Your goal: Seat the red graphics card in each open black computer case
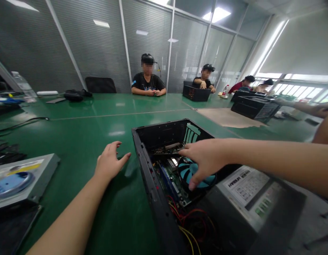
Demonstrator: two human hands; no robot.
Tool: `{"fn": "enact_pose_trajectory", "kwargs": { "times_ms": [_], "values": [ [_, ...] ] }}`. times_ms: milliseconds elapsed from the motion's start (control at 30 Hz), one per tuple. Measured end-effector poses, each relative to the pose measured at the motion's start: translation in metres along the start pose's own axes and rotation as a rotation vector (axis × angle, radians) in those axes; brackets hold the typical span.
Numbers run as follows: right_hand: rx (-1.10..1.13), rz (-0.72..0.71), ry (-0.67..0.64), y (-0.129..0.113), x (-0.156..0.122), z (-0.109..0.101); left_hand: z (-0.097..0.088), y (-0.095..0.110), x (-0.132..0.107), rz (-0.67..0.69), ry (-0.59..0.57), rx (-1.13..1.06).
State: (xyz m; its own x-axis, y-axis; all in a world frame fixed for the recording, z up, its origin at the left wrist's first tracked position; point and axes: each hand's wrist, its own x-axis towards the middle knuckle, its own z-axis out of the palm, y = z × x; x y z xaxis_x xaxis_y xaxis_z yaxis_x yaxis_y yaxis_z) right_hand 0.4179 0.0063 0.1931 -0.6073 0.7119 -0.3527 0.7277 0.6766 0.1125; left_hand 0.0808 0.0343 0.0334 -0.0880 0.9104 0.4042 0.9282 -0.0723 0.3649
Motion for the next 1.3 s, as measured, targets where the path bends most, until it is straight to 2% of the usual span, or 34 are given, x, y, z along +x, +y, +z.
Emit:
{"fn": "enact_pose_trajectory", "kwargs": {
  "times_ms": [67, 133, 267, 367, 567, 667, 800, 867, 1000, 1133, 1300],
  "values": [
    [-0.051, 0.037, -0.052, -0.008, -0.003, 0.018, 0.002, 0.000, 0.001, -0.006, -0.014, -0.004],
    [-0.078, 0.060, -0.064, -0.016, -0.006, 0.025, 0.003, 0.000, 0.002, -0.014, -0.019, -0.005],
    [-0.050, 0.080, -0.040, -0.017, -0.008, 0.011, 0.003, -0.001, 0.000, -0.003, -0.013, -0.001],
    [0.014, 0.028, -0.018, -0.018, -0.012, -0.002, 0.004, -0.001, -0.001, 0.002, -0.025, 0.000],
    [-0.003, -0.038, -0.031, -0.030, -0.016, -0.008, 0.005, -0.002, 0.000, -0.011, -0.022, -0.024],
    [0.001, -0.029, 0.042, -0.022, -0.003, -0.020, 0.005, -0.003, 0.001, -0.014, -0.027, -0.034],
    [-0.100, 0.002, 0.206, -0.013, 0.037, -0.028, 0.007, -0.004, 0.003, -0.013, -0.045, -0.039],
    [-0.166, -0.065, 0.205, -0.014, 0.062, -0.022, 0.008, -0.005, 0.004, -0.020, -0.054, -0.044],
    [-0.224, -0.164, 0.098, -0.019, 0.097, -0.004, 0.006, -0.005, 0.006, -0.028, -0.074, -0.041],
    [-0.237, -0.181, 0.110, -0.014, 0.097, -0.004, 0.006, -0.006, 0.007, -0.015, -0.079, -0.052],
    [-0.222, -0.080, 0.327, 0.009, 0.073, -0.035, 0.011, -0.008, 0.008, -0.013, -0.081, -0.081]
  ]
}}
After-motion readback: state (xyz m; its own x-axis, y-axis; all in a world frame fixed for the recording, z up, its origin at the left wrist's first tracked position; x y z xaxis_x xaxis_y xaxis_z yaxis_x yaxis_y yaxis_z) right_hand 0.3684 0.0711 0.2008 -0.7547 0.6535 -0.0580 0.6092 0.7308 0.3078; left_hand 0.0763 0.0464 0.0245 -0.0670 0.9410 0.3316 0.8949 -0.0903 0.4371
